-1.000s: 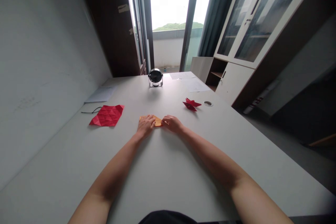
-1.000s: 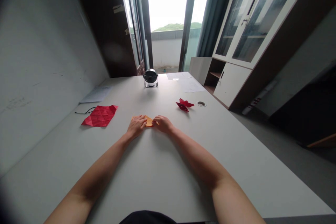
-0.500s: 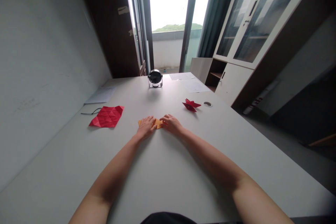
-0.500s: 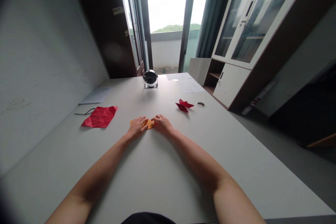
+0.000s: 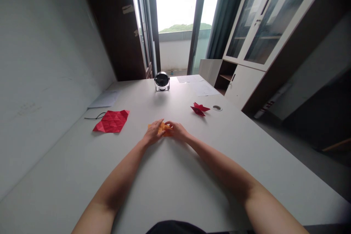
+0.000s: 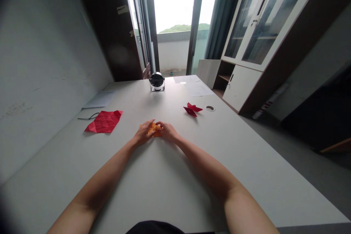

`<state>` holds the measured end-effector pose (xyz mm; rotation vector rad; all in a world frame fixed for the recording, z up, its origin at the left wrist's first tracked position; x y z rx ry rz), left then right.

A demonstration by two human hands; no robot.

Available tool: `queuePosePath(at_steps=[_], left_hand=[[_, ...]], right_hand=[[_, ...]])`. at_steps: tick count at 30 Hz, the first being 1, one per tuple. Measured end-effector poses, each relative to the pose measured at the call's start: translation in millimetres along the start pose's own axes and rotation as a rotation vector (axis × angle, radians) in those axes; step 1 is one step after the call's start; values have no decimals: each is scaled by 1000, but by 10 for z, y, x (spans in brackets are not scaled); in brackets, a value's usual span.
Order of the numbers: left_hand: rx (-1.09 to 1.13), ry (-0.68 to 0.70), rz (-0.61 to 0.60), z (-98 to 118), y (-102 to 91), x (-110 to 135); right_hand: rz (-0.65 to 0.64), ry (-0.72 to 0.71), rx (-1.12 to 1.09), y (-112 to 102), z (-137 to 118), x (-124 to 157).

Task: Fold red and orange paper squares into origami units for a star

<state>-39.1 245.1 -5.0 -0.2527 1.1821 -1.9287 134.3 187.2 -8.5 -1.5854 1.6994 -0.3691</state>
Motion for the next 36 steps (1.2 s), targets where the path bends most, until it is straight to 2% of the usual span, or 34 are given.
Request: queuePosePath(at_steps=[2,7,9,12,17,25,29,36], left_hand=[[-2,-30,60,-2,-32,-11],[20,-168,307,-114,-176,-39],[92,-245,348,-198,-205,-50],[265,-314,308,-295,-187,-70],[487,-282,186,-304,-111,-92],[808,-329,-12,-226,-70,-114],[902,-363,-47,-208,-89,-101],[937,-384,-66,-284,-100,-107]], right_hand=[[16,-10,-34,-6,13,-3],[106,10,-230,-68,48,-24],[139,21,-305,-66,79,-37],[180,6,-389,-31,135,-55],[241,-33,-460,4,199,-66],[262,-17,-371,-41,156,-41],[256,-35,-354,-55,125,-30],[257,-24,-277,-49,161,-30]])
Point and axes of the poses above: each hand's wrist, its own x-axis away from the middle knuckle, its own y-axis out of the palm, z = x × y, the point moved 3 cm from there along -x, towards the middle knuckle, and after that the axes turned 9 degrees about -y, right-handed, at the moved point
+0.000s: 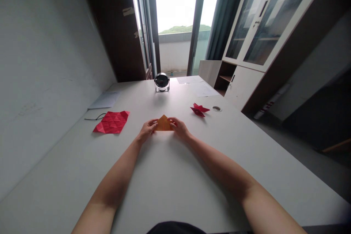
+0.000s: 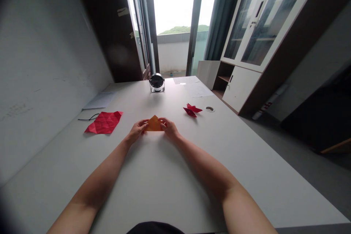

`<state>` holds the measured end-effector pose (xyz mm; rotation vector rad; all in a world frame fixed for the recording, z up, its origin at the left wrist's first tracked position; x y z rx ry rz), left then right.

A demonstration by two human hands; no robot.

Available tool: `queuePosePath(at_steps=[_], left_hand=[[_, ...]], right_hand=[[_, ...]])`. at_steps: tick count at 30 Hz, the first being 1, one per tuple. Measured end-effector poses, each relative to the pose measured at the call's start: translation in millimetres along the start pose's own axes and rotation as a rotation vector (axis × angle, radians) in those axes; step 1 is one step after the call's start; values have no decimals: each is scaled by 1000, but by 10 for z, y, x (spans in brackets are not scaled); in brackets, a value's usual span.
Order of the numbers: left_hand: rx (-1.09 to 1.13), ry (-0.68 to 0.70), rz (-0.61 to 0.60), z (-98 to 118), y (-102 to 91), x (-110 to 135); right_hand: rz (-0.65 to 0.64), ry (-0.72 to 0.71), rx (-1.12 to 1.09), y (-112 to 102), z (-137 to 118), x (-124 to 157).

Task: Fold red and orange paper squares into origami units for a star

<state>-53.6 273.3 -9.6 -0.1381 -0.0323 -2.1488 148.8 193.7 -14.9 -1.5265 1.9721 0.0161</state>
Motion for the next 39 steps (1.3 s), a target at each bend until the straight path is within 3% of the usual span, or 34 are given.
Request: queuePosePath(at_steps=[8,15,20,25,33,39], left_hand=[[13,15,-22,27,48,23],[-67,20,-214,175,147,180],[-175,26,-100,144,163,174],[-188,33,-20,71,165,135],[-51,39,33,56,123,118],[116,29,93,72,116,110]], right_hand=[[-43,22,121,-55,65,-26],[-82,-59,228,-45,-133,27],[-192,-194,300,32,-254,73],[-201,-172,317,22,-271,69],[-90,-34,230,-69,-99,-2],[83,22,59,-162,-13,-46]])
Point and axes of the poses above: each hand's wrist, its own x-axis away from the middle knuckle, its own y-axis out of the palm, z = x × y, the point moved 3 cm from there along -x, towards the middle knuckle, and after that the axes turned 9 degrees about -y, right-handed, at the moved point
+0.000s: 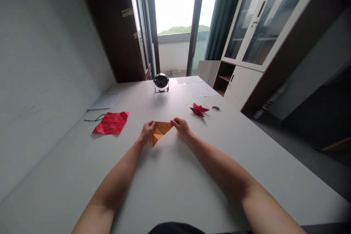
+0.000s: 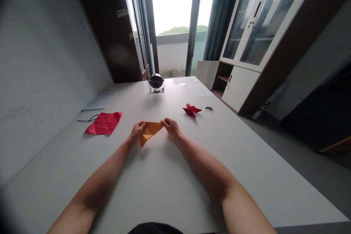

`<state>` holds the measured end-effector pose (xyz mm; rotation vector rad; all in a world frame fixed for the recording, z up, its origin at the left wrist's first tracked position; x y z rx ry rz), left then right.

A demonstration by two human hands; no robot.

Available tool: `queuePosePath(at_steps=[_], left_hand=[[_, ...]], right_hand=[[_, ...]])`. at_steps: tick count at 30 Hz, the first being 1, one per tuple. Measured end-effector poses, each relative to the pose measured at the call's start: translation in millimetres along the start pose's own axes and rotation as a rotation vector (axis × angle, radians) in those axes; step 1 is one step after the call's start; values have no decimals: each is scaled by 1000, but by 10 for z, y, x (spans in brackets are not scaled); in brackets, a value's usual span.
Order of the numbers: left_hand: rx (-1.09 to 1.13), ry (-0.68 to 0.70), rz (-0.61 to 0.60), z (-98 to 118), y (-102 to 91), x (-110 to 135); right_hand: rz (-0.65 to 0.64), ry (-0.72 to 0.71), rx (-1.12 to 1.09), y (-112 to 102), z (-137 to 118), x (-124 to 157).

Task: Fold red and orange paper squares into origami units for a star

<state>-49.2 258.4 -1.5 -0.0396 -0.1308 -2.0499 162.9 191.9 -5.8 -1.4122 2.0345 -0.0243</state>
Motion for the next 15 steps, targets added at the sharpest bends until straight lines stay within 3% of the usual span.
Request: queuePosePath(at_steps=[5,10,15], left_hand=[[205,4,85,-4,46,-29],[270,74,198,-17,63,-57],[238,95,179,-39,71,-49]], right_hand=[[69,116,-309,29,15,-3],[-126,182,-478,195,-90,44],[-246,124,-462,293,-261,109]])
Point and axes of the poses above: each hand's wrist, its own x-axis away from the middle knuckle, its own y-axis out of the palm, z = x × y, the point moved 3 cm from there along -x, towards the middle knuckle, and after that the axes turned 9 degrees about -y, right-handed, at the moved point
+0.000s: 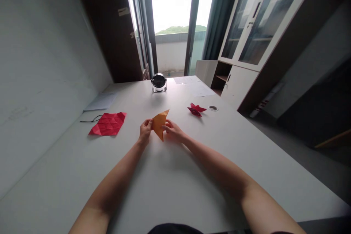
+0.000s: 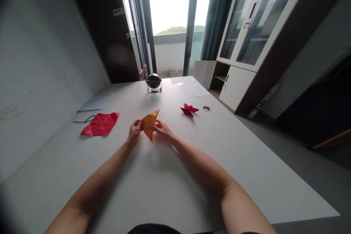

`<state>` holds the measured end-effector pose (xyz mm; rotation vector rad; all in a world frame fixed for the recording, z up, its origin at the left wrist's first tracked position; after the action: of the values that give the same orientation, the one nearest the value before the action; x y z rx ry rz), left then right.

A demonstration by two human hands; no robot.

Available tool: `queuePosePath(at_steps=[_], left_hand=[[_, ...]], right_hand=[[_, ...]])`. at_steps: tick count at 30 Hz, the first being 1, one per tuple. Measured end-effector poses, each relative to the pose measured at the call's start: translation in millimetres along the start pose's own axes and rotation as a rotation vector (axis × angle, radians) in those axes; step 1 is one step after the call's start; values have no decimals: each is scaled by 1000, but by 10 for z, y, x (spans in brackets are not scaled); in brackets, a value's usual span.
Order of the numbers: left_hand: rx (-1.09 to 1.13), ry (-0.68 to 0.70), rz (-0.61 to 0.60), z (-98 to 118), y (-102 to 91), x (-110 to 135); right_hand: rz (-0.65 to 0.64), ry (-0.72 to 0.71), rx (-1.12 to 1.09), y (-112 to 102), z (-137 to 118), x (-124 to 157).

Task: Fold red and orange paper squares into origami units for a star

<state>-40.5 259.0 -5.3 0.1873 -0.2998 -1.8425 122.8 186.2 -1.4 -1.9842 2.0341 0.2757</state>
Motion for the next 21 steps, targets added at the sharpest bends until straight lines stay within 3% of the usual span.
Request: queuePosePath(at_steps=[4,7,11,16,21], left_hand=[[-39,31,-78,1,19,29],[-119,28,-126,-1,31,36],[-286,2,-236,-29,54,32],[-379,-41,-359,-33,80,60],[-340,-42,-342,-7,74,54]], right_hand=[[-20,-17,-69,29,-35,15],[42,5,-103,-27,3,6],[171,-18,-19,-149,60,-11],[163,-11,85,-181,80,-34],[187,-33,124,-191,-18,-25]])
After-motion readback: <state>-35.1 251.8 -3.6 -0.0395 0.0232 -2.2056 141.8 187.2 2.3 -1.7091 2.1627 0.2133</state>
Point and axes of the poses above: each hand's wrist, its own x-axis away from the middle knuckle, its own y-axis out of the palm, z = x × y, the point moved 3 cm from there along -x, towards the middle knuckle, and after that the axes turned 9 degrees about -y, right-handed, at the moved point
